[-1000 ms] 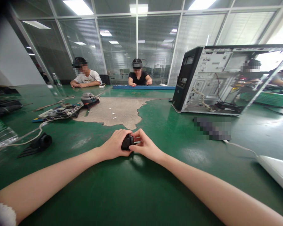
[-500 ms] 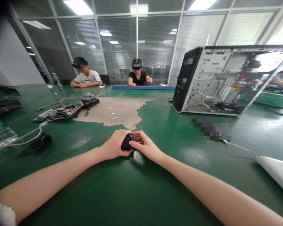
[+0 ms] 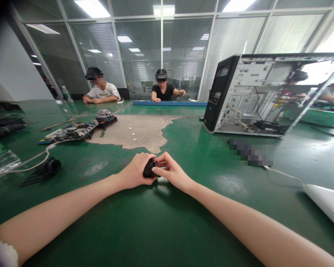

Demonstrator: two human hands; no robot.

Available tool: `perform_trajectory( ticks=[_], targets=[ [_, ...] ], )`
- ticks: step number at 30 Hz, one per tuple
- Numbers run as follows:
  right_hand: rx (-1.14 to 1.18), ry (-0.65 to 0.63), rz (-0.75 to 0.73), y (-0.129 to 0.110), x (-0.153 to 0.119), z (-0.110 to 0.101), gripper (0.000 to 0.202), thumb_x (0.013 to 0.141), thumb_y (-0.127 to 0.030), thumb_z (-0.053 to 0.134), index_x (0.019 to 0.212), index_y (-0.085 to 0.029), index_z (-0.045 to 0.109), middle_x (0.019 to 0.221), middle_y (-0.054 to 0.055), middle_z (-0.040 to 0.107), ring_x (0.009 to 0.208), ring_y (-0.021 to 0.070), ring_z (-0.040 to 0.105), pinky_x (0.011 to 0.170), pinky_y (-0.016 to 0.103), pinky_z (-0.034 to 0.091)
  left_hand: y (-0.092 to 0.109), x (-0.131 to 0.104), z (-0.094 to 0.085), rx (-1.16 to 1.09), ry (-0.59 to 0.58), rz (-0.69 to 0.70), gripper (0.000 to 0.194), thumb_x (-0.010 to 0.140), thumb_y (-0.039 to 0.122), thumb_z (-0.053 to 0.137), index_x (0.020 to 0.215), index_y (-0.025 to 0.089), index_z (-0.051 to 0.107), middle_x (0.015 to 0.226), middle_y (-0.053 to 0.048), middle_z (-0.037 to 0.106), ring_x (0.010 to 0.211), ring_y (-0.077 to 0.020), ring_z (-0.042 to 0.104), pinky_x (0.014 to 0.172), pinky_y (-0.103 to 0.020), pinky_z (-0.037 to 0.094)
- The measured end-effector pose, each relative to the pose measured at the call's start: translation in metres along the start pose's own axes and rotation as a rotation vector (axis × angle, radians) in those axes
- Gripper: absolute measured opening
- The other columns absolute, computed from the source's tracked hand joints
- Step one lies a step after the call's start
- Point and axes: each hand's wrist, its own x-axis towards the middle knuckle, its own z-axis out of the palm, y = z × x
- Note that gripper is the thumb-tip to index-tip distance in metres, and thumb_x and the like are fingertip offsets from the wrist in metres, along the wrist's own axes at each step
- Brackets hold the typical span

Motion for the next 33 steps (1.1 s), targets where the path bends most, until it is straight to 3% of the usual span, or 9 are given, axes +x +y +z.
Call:
perform_trajectory(
  ticks=[8,14,21,25,33],
  targets=[
    [-0.024,0.001,0.049,0.0011,0.0012,-0.0001,0.028,0.074,-0.03,0.061,0.095,-0.02,0.046,0.094,0.003,0.05,0.087,0.0149,0.052,0.077,0.032,0.044,0.0014,0.0011,-0.0011,-0.011,-0.007,-0.007,0.053,0.065,0.034,0.062,0.109,0.017,0.039,0.1,-0.006,0.053,0.088,-0.0239,0.048,0.075,-0.035,0.036],
    [-0.002,-0.057,0.015,-0.0016,-0.0015,-0.0005,0.03,0.07,-0.025,0.065,0.091,-0.022,0.044,0.091,0.0,0.05,0.088,0.0143,0.052,0.072,0.028,0.045,0.001,0.0006,-0.0012,-0.018,-0.01,-0.006,0.053,0.062,0.031,0.063,0.108,0.017,0.04,0.099,-0.007,0.053,0.087,-0.0238,0.048,0.075,-0.035,0.036],
    [-0.019,-0.005,0.019,0.0007,0.0007,0.001,0.02,0.076,-0.031,0.058,0.088,-0.022,0.045,0.088,-0.001,0.05,0.081,0.0124,0.053,0.072,0.028,0.044,-0.0004,0.0001,-0.0001,-0.014,0.006,0.002,0.053,0.065,0.035,0.061,0.109,0.017,0.038,0.1,-0.007,0.053,0.088,-0.0242,0.048,0.075,-0.036,0.036],
    [-0.044,0.007,0.044,0.0022,0.0018,0.0013,0.028,0.074,-0.032,0.06,0.095,-0.022,0.045,0.093,0.002,0.051,0.085,0.0143,0.053,0.075,0.03,0.045,-0.0008,0.0001,-0.0001,-0.015,-0.001,0.002,0.052,0.065,0.034,0.061,0.109,0.017,0.038,0.101,-0.007,0.053,0.089,-0.0245,0.049,0.076,-0.036,0.036],
    [-0.02,-0.055,0.017,0.0014,0.0005,0.0005,0.032,0.069,-0.029,0.067,0.089,-0.023,0.044,0.089,0.0,0.052,0.088,0.0149,0.054,0.072,0.029,0.045,-0.0044,-0.0016,0.001,-0.009,-0.004,0.004,0.055,0.062,0.032,0.063,0.108,0.016,0.038,0.102,-0.008,0.053,0.088,-0.0247,0.049,0.074,-0.035,0.036]
  ],
)
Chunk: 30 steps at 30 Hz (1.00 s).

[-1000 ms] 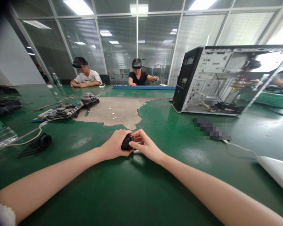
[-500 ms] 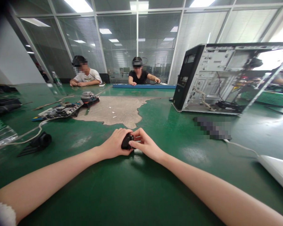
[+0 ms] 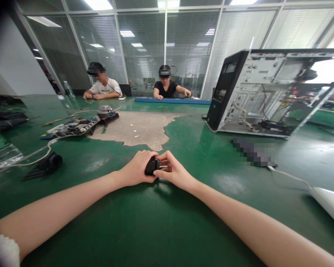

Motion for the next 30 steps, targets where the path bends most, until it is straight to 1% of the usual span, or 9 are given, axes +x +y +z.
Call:
perform_trajectory(
  ticks=[5,10,13,17,23,28,30],
  targets=[
    [-0.032,0.042,0.006,0.0012,0.0015,0.0003,0.022,0.075,-0.032,0.06,0.089,-0.022,0.046,0.088,0.0,0.052,0.083,0.0135,0.054,0.074,0.03,0.045,-0.0001,0.0,-0.0001,-0.004,0.011,0.003,0.054,0.064,0.034,0.061,0.11,0.016,0.038,0.1,-0.007,0.053,0.089,-0.0242,0.048,0.075,-0.035,0.036],
    [-0.031,0.059,0.036,0.0019,0.0034,0.0008,0.029,0.073,-0.034,0.061,0.095,-0.022,0.046,0.098,0.002,0.05,0.086,0.0146,0.054,0.076,0.031,0.045,0.0003,0.0003,-0.0005,-0.014,0.001,-0.006,0.05,0.065,0.035,0.061,0.107,0.017,0.039,0.1,-0.007,0.053,0.088,-0.024,0.048,0.075,-0.035,0.036],
    [-0.018,0.033,0.058,0.0013,0.003,0.0,0.03,0.072,-0.032,0.063,0.094,-0.021,0.045,0.094,0.002,0.052,0.085,0.015,0.055,0.075,0.032,0.046,0.0,0.0003,-0.0006,-0.016,0.002,-0.009,0.052,0.065,0.034,0.061,0.108,0.017,0.039,0.102,-0.008,0.053,0.09,-0.0244,0.048,0.075,-0.036,0.036],
    [0.007,-0.017,0.022,0.0004,0.0012,-0.001,0.033,0.068,-0.027,0.067,0.09,-0.023,0.043,0.089,0.0,0.053,0.088,0.0153,0.054,0.074,0.03,0.046,-0.0003,0.0,-0.0006,-0.016,-0.012,-0.009,0.056,0.062,0.032,0.062,0.11,0.017,0.037,0.102,-0.008,0.053,0.089,-0.025,0.048,0.075,-0.036,0.036],
    [-0.003,0.042,0.016,0.0009,0.0018,-0.0005,0.021,0.076,-0.033,0.059,0.088,-0.021,0.046,0.084,-0.001,0.052,0.08,0.013,0.054,0.074,0.03,0.044,0.0,0.0005,0.0012,-0.005,0.007,-0.009,0.054,0.064,0.035,0.062,0.109,0.017,0.038,0.101,-0.008,0.053,0.089,-0.0247,0.048,0.075,-0.036,0.036],
    [-0.02,0.056,0.035,0.0027,0.0035,-0.0011,0.026,0.076,-0.033,0.059,0.095,-0.021,0.046,0.095,0.002,0.052,0.086,0.0143,0.053,0.078,0.031,0.044,0.0005,0.0013,-0.0007,-0.012,-0.004,-0.007,0.052,0.065,0.034,0.062,0.108,0.017,0.039,0.1,-0.007,0.053,0.088,-0.0238,0.048,0.075,-0.035,0.036],
    [-0.03,0.065,0.056,0.0021,0.0037,-0.0013,0.028,0.075,-0.033,0.06,0.096,-0.02,0.047,0.096,0.003,0.053,0.088,0.0149,0.053,0.079,0.032,0.044,0.0008,0.0014,-0.0016,-0.009,-0.007,-0.006,0.051,0.065,0.034,0.061,0.107,0.017,0.039,0.1,-0.007,0.053,0.088,-0.0237,0.048,0.075,-0.035,0.036]
  ],
)
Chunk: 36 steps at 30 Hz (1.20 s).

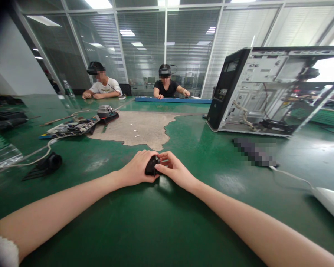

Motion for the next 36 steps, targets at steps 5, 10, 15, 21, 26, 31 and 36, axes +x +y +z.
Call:
perform_trajectory(
  ticks=[5,10,15,21,26,31,36],
  targets=[
    [0.041,-0.045,-0.008,-0.0032,-0.0013,-0.0001,0.032,0.069,-0.03,0.066,0.091,-0.022,0.045,0.091,0.0,0.053,0.084,0.0143,0.054,0.074,0.03,0.045,-0.0001,-0.0003,0.0004,-0.007,-0.008,-0.008,0.053,0.064,0.034,0.061,0.109,0.017,0.039,0.101,-0.007,0.053,0.088,-0.0243,0.048,0.075,-0.036,0.036],
    [0.057,-0.021,-0.017,-0.0035,-0.0014,0.0003,0.025,0.073,-0.033,0.062,0.086,-0.021,0.044,0.085,-0.001,0.053,0.083,0.0135,0.054,0.075,0.03,0.044,-0.0009,-0.0003,0.0019,-0.001,-0.003,-0.006,0.054,0.064,0.035,0.062,0.109,0.017,0.038,0.101,-0.008,0.053,0.088,-0.0246,0.048,0.075,-0.036,0.036],
    [0.053,-0.005,-0.014,-0.0022,0.0006,0.0004,0.026,0.073,-0.035,0.062,0.089,-0.022,0.047,0.089,0.0,0.053,0.083,0.0136,0.054,0.076,0.03,0.045,0.0002,0.0011,0.0014,-0.024,-0.002,-0.014,0.052,0.065,0.035,0.061,0.109,0.017,0.039,0.1,-0.007,0.053,0.088,-0.0246,0.048,0.076,-0.036,0.036],
    [0.017,-0.018,0.016,-0.0036,0.0007,-0.0013,0.028,0.074,-0.031,0.061,0.096,-0.021,0.047,0.094,0.002,0.053,0.086,0.0145,0.054,0.078,0.032,0.045,0.0003,0.0018,0.0005,-0.017,-0.002,-0.004,0.051,0.065,0.035,0.061,0.108,0.017,0.039,0.1,-0.007,0.053,0.088,-0.0241,0.048,0.075,-0.036,0.036],
    [0.046,-0.052,0.002,-0.0068,-0.0014,-0.0004,0.031,0.07,-0.029,0.066,0.091,-0.022,0.045,0.087,0.0,0.053,0.082,0.0139,0.054,0.072,0.029,0.046,-0.0008,0.0013,0.0017,-0.021,-0.009,-0.016,0.053,0.064,0.033,0.061,0.109,0.018,0.038,0.101,-0.007,0.053,0.089,-0.0245,0.049,0.075,-0.036,0.036],
    [0.038,-0.024,-0.026,-0.0063,-0.0013,0.0005,0.024,0.074,-0.034,0.061,0.088,-0.021,0.045,0.084,-0.001,0.053,0.079,0.0131,0.054,0.072,0.03,0.046,-0.0002,0.0009,0.0023,-0.018,-0.002,-0.017,0.053,0.065,0.035,0.061,0.109,0.018,0.038,0.101,-0.008,0.053,0.09,-0.0248,0.048,0.076,-0.037,0.036],
    [0.032,-0.01,-0.008,-0.0041,0.0001,-0.0004,0.028,0.072,-0.033,0.063,0.092,-0.021,0.047,0.092,0.001,0.052,0.081,0.0138,0.056,0.072,0.03,0.047,0.0013,0.0014,0.0014,-0.017,-0.007,-0.014,0.051,0.065,0.034,0.061,0.108,0.018,0.039,0.099,-0.007,0.054,0.088,-0.0243,0.049,0.076,-0.036,0.036]
  ],
)
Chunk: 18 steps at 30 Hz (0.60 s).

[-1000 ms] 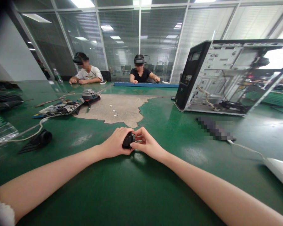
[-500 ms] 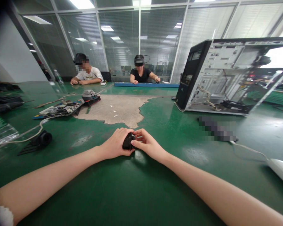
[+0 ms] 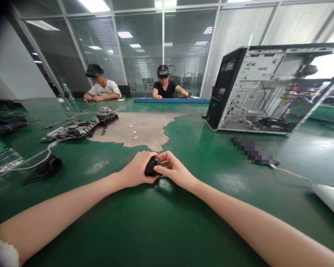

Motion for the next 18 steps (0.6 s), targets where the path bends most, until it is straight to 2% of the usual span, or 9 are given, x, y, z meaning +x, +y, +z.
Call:
perform_trajectory(
  ticks=[4,11,18],
  targets=[
    [0.009,-0.012,0.02,0.0006,-0.0001,-0.0013,0.03,0.073,-0.032,0.062,0.096,-0.02,0.047,0.095,0.002,0.052,0.083,0.0141,0.056,0.075,0.031,0.046,0.0001,0.0005,0.0003,-0.001,0.006,0.005,0.052,0.066,0.035,0.061,0.109,0.017,0.038,0.101,-0.007,0.053,0.089,-0.0244,0.048,0.076,-0.036,0.036],
    [0.02,-0.07,-0.023,0.0007,-0.0031,-0.0029,0.032,0.069,-0.025,0.067,0.091,-0.022,0.045,0.089,-0.001,0.053,0.085,0.0136,0.054,0.075,0.029,0.046,-0.0007,0.0006,0.0008,0.011,-0.006,0.006,0.055,0.063,0.033,0.063,0.109,0.017,0.038,0.101,-0.007,0.053,0.088,-0.0243,0.049,0.076,-0.036,0.037],
    [0.03,-0.025,-0.032,0.0014,-0.0008,-0.0006,0.023,0.075,-0.033,0.06,0.088,-0.02,0.046,0.087,-0.001,0.051,0.08,0.0126,0.054,0.072,0.028,0.045,-0.0007,0.0001,0.0012,0.031,0.009,0.005,0.054,0.065,0.036,0.062,0.109,0.017,0.038,0.1,-0.007,0.053,0.087,-0.024,0.048,0.074,-0.035,0.036]
  ],
)
